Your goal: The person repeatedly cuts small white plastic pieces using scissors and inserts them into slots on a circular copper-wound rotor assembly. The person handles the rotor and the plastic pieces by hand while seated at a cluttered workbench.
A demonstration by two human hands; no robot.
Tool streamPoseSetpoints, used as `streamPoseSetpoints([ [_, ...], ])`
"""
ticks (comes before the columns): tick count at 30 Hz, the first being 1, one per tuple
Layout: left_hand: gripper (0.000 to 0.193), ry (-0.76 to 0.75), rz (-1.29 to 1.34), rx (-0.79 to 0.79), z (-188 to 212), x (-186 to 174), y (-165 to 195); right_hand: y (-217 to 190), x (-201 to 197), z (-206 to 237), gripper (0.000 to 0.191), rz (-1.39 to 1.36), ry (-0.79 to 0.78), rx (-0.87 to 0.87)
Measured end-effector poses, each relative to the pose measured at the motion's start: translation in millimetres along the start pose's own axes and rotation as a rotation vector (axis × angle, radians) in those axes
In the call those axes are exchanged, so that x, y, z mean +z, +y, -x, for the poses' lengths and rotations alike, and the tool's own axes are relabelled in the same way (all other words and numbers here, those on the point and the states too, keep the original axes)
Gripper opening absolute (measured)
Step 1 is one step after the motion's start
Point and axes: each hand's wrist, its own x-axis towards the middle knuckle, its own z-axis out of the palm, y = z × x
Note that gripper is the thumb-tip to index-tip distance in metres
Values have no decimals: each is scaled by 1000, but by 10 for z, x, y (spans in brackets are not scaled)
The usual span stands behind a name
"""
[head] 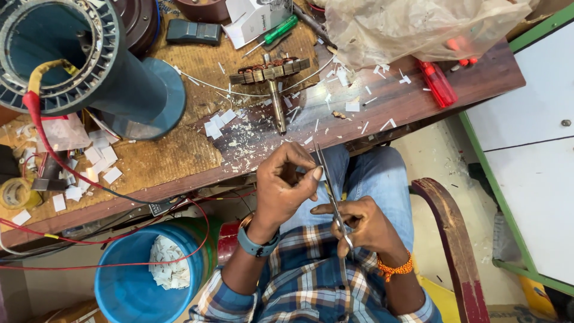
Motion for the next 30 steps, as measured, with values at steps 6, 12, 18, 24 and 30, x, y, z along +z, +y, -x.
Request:
streamPoseSetpoints([
  [6, 16, -20, -33, 41, 25, 1, 35, 12, 2, 28, 67, -22, -23, -28],
  [12, 16, -11, 89, 25, 55, -63, -21, -20, 31, 75, 60, -170, 15, 71],
  [18, 14, 228, 22, -38, -98, -139, -81, -165, -261, -22, 16, 15, 261, 41],
  [24, 42, 274, 174, -119, -160, -259, -128, -725, -1165, -315, 72, 772, 418, 353],
  [30, 16, 150, 136, -127, -190, -241, -249, -945, -1865, -1110, 57, 1338, 234, 90],
])
